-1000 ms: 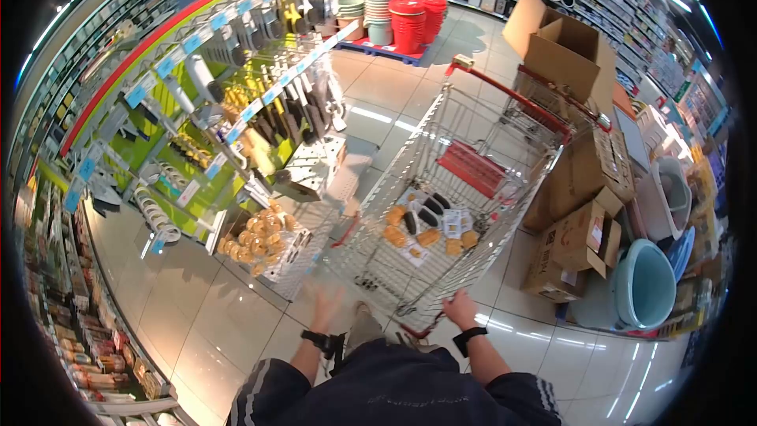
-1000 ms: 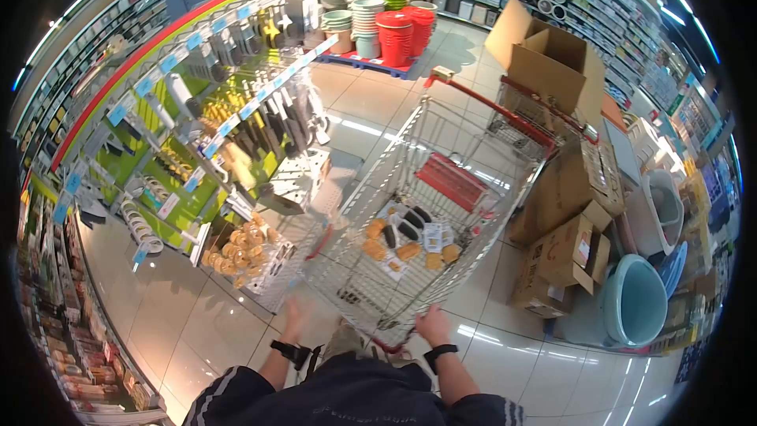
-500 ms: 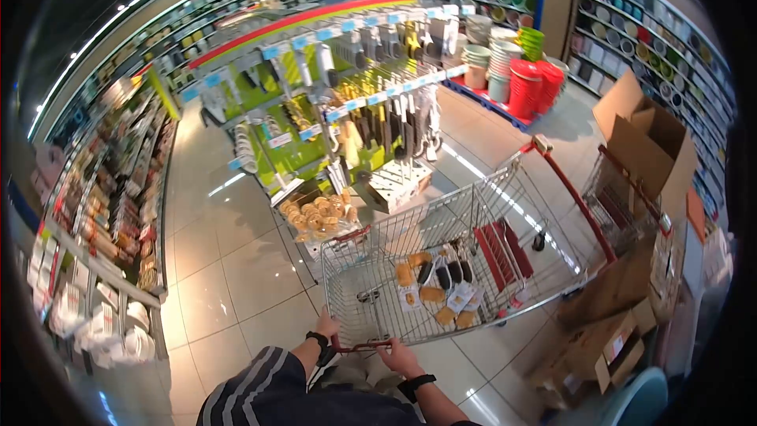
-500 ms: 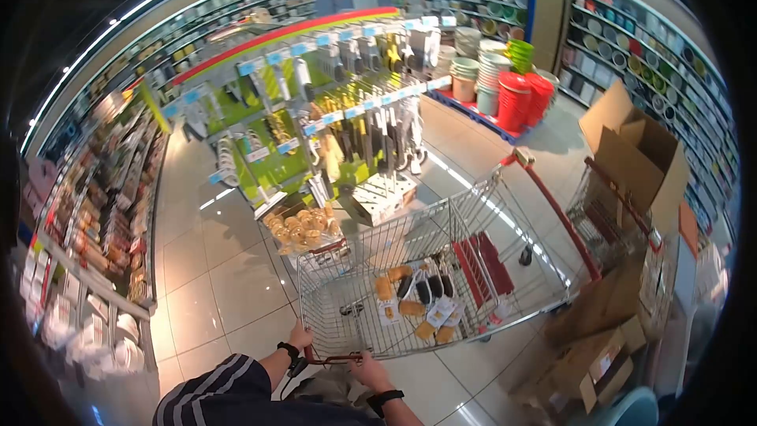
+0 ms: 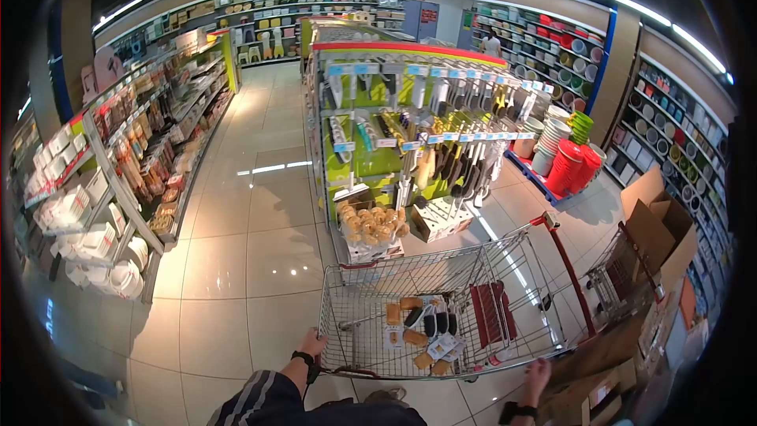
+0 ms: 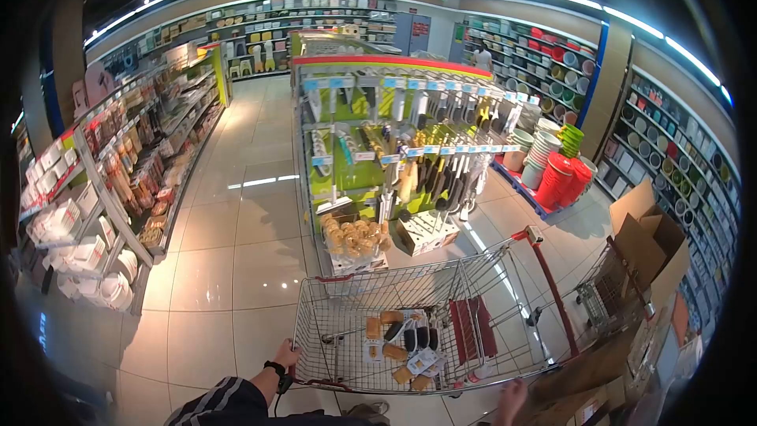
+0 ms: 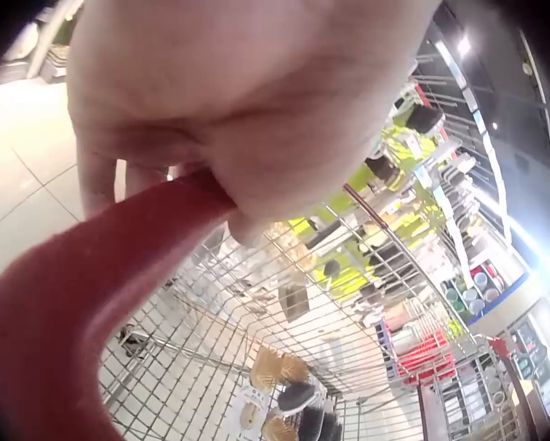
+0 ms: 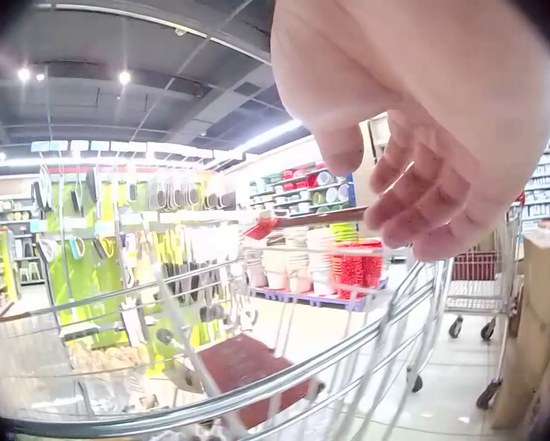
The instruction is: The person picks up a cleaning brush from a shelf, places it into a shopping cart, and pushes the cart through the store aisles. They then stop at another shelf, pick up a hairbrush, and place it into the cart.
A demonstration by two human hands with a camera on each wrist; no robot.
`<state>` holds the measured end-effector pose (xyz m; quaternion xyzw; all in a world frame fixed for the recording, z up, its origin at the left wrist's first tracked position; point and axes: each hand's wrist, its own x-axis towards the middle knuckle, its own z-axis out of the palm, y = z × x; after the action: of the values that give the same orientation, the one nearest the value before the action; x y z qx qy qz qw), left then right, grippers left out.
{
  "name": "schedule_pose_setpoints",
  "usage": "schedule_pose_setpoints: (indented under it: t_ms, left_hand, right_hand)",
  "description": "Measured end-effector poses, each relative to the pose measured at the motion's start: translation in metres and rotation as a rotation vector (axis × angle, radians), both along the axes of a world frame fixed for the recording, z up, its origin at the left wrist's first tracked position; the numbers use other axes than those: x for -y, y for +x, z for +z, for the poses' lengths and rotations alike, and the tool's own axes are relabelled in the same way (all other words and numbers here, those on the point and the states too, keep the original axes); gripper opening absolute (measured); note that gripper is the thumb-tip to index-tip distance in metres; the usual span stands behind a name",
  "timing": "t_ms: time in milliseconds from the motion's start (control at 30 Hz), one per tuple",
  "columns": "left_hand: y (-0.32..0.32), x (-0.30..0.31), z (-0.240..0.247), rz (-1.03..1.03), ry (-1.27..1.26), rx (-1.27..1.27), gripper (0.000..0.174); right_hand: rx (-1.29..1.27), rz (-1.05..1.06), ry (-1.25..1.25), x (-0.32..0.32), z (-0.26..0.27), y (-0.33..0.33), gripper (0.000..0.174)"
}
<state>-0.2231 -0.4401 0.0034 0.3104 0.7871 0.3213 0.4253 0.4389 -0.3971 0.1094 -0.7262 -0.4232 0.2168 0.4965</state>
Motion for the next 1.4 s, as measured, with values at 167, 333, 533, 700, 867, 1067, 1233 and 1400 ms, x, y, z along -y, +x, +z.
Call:
schedule_pose_setpoints:
  t_ms: [167,333,533,700,867,1067,1233,1400]
  left_hand:
    - [-0.079,0.059,-0.033,0.049,0.088,-0.021,0.062]
    - [-0.141,0.139,0.047,0.274,0.015,-0.239,0.077]
    - [-0.149,0.268,0.065,0.556,0.231,-0.301,0.073]
    - [-0.037,0.311,0.093,0.541,0.336,-0.38,0.062]
    - [0.131,0.279,0.125,-0.091,0.443,-0.3,0.071]
    - [0.25,0.278,0.224,-0.301,0.318,-0.302,0.089]
    - [0.285,0.262,0.208,-0.089,0.367,-0.708,0.089]
    - [0.222,0.251,0.173,0.027,0.156,-0.902,0.065]
  right_hand:
    - [0.342,-0.097,0.078,0.03,0.034,0.062,0.038]
    - [0.623,0.163,-0.144,0.054,0.13,-0.01,0.054]
    - [0.687,0.757,-0.511,0.016,0.177,-0.086,0.066]
    - [1.049,1.229,-0.339,-0.004,0.184,-0.182,0.068]
    - [1.319,1.54,-0.178,-0.038,0.134,-0.234,0.045]
    - [0.947,1.61,0.221,-0.04,0.105,-0.333,0.03]
    - [0.748,1.517,0.482,-0.013,0.073,-0.414,0.035]
    - [0.816,1.569,0.364,0.006,0.079,-0.494,0.04]
